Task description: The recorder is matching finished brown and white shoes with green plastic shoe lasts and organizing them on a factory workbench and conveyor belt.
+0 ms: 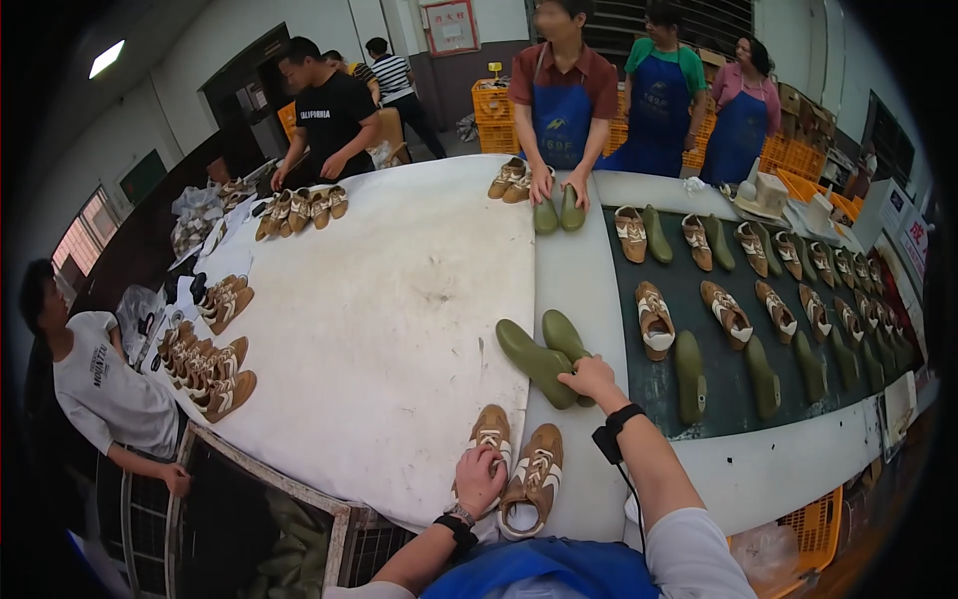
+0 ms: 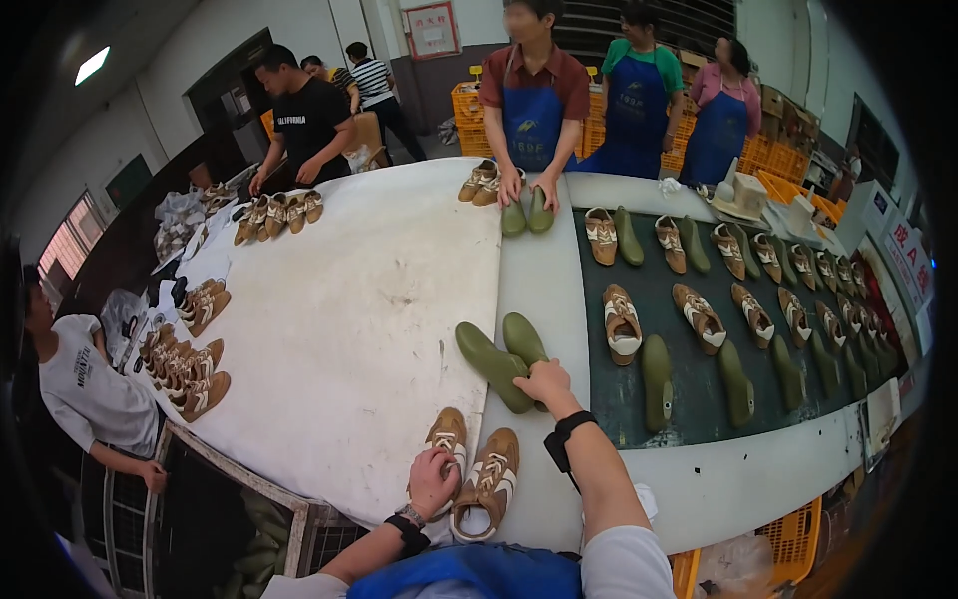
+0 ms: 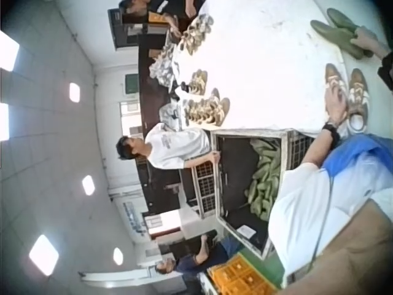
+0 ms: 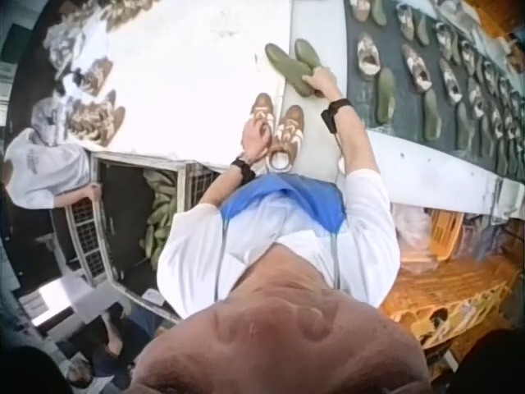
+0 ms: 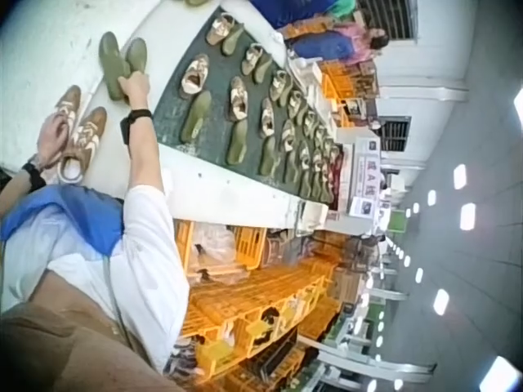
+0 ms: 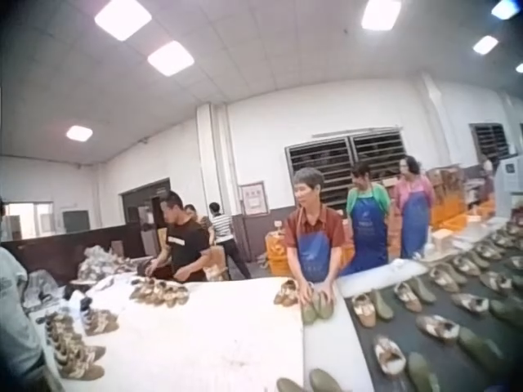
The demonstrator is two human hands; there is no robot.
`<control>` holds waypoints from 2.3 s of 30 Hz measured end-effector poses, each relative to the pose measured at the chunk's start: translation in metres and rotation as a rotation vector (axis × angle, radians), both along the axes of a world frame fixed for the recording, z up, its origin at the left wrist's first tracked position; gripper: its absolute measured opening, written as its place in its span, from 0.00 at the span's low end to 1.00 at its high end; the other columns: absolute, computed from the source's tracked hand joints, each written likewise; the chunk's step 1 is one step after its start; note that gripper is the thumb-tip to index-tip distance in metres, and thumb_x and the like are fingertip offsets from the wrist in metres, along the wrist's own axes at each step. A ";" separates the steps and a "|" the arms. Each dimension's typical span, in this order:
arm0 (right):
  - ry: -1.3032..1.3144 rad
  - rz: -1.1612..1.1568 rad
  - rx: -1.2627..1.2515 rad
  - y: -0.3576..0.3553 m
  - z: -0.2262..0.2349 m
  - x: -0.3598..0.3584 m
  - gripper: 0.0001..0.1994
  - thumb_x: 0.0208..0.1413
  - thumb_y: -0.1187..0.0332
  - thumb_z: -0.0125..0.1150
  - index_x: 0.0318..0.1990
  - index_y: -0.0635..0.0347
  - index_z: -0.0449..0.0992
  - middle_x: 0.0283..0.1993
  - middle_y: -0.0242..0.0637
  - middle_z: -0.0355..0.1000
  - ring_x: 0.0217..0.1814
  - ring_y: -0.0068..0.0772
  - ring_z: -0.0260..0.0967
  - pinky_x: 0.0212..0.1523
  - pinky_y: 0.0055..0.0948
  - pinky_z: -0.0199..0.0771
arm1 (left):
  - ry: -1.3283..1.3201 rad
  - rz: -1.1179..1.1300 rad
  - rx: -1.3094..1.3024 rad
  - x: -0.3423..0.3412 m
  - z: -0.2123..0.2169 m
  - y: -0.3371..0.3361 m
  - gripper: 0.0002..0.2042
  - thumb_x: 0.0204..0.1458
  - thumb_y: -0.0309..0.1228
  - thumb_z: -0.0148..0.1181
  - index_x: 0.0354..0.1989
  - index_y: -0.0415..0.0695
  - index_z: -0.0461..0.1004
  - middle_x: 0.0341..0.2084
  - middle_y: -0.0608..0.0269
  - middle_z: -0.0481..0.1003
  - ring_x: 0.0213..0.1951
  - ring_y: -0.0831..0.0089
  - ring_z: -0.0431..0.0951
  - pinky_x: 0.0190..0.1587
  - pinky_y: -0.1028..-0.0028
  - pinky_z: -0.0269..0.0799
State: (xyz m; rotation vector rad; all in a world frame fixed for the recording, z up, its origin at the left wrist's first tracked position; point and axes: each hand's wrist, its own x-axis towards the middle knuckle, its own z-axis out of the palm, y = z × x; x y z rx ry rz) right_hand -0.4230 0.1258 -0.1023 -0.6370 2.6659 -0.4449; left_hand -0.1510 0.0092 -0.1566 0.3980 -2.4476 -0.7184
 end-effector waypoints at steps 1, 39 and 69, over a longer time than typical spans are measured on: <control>0.019 -0.024 0.014 0.014 -0.002 0.007 0.25 0.40 0.45 0.58 0.38 0.57 0.77 0.46 0.50 0.66 0.46 0.43 0.66 0.44 0.35 0.69 | 0.005 -0.002 -0.005 0.000 -0.002 -0.001 0.06 0.38 0.29 0.57 0.27 0.45 0.71 0.33 0.60 0.70 0.38 0.60 0.69 0.42 0.65 0.65; -0.362 0.671 -0.122 0.141 -0.062 0.206 0.22 0.45 0.47 0.58 0.46 0.46 0.70 0.32 0.41 0.74 0.36 0.49 0.71 0.37 0.41 0.70 | -0.618 -0.058 0.465 0.055 -0.014 -0.002 0.22 0.44 0.38 0.55 0.44 0.45 0.54 0.24 0.47 0.74 0.32 0.46 0.74 0.37 0.58 0.68; -0.390 0.765 0.061 0.113 -0.067 0.198 0.18 0.41 0.52 0.61 0.40 0.48 0.74 0.37 0.39 0.73 0.40 0.44 0.70 0.41 0.36 0.69 | -0.519 0.069 0.520 0.065 -0.024 -0.008 0.19 0.39 0.39 0.57 0.39 0.48 0.61 0.24 0.53 0.74 0.31 0.52 0.74 0.34 0.60 0.68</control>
